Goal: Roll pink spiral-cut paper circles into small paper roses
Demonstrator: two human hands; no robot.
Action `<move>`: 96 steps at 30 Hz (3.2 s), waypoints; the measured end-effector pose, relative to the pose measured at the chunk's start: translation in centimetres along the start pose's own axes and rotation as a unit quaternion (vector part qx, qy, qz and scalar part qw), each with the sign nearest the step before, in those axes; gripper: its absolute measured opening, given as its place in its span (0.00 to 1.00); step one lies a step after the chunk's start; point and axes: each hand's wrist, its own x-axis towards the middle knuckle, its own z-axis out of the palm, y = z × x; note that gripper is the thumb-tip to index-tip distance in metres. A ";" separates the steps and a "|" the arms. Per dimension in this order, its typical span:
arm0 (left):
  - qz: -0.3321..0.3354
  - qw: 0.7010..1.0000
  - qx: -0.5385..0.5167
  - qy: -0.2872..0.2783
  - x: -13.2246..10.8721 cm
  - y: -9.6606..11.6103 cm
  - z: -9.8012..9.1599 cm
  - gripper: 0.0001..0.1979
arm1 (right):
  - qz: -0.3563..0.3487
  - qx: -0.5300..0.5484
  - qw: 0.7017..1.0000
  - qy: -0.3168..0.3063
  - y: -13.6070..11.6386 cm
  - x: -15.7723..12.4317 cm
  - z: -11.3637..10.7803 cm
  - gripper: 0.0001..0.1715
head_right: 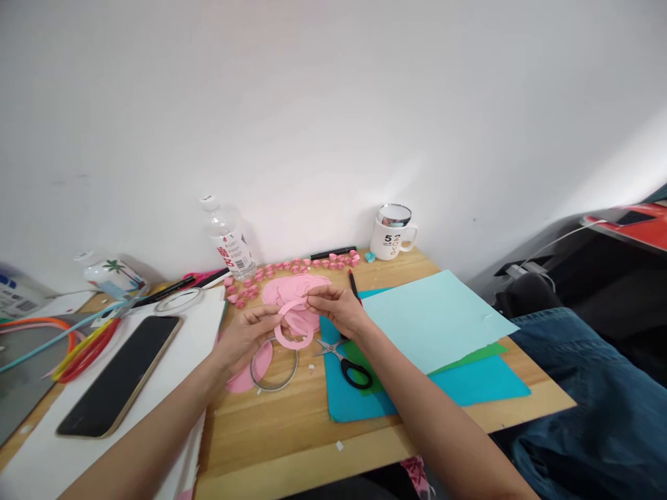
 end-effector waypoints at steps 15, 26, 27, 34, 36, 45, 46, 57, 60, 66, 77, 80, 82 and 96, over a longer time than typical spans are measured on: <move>0.001 1.000 -0.009 -0.002 -0.1 0.0 0.0 0.09 | -0.002 0.001 1.000 -0.012 0.0 0.1 0.1 0.10; 0.004 1.000 -0.012 -0.001 0.0 -0.1 0.1 0.09 | -0.015 -0.003 1.000 0.004 0.4 0.3 -0.5 0.10; 0.003 1.000 -0.013 -0.001 -0.1 -0.1 0.1 0.09 | -0.017 -0.004 1.000 0.004 0.4 0.3 -0.4 0.09; -0.002 1.000 -0.017 0.010 0.0 0.1 0.3 0.11 | -0.017 -0.006 1.000 0.012 0.2 0.2 -0.2 0.09; -0.004 1.000 -0.015 0.014 0.0 0.2 0.3 0.11 | -0.012 -0.014 1.000 0.015 0.2 0.3 -0.3 0.10; -0.004 1.000 -0.009 0.004 -0.1 0.0 0.2 0.11 | -0.024 -0.019 0.999 0.026 0.5 0.4 -0.4 0.11; -0.005 1.000 -0.008 0.004 -0.1 0.1 0.2 0.11 | -0.028 -0.018 0.999 0.025 0.6 0.4 -0.3 0.11; -0.007 0.999 -0.019 0.033 0.1 -0.1 0.2 0.12 | -0.024 -0.028 0.999 0.001 -0.3 0.0 0.0 0.12; -0.015 0.999 -0.017 0.037 0.1 -0.2 0.1 0.11 | -0.023 -0.043 0.999 0.010 -0.1 0.0 -0.1 0.12; -0.019 0.999 -0.013 0.043 0.0 -0.1 0.2 0.11 | -0.036 -0.040 0.999 -0.005 0.2 0.0 0.2 0.11; -0.019 0.999 -0.015 0.049 0.1 -0.2 0.1 0.12 | -0.031 -0.045 0.998 -0.011 -0.1 0.0 0.1 0.12; -0.023 0.998 -0.015 0.053 0.1 -0.1 0.1 0.12 | -0.032 -0.045 0.998 0.005 0.0 0.0 0.1 0.12; -0.025 0.998 -0.016 0.055 0.0 -0.1 0.2 0.12 | -0.037 -0.044 0.998 0.008 0.1 0.0 0.1 0.11; -0.019 0.999 -0.010 0.046 0.1 -0.3 0.0 0.13 | -0.034 -0.037 0.999 -0.006 -0.1 0.0 0.2 0.13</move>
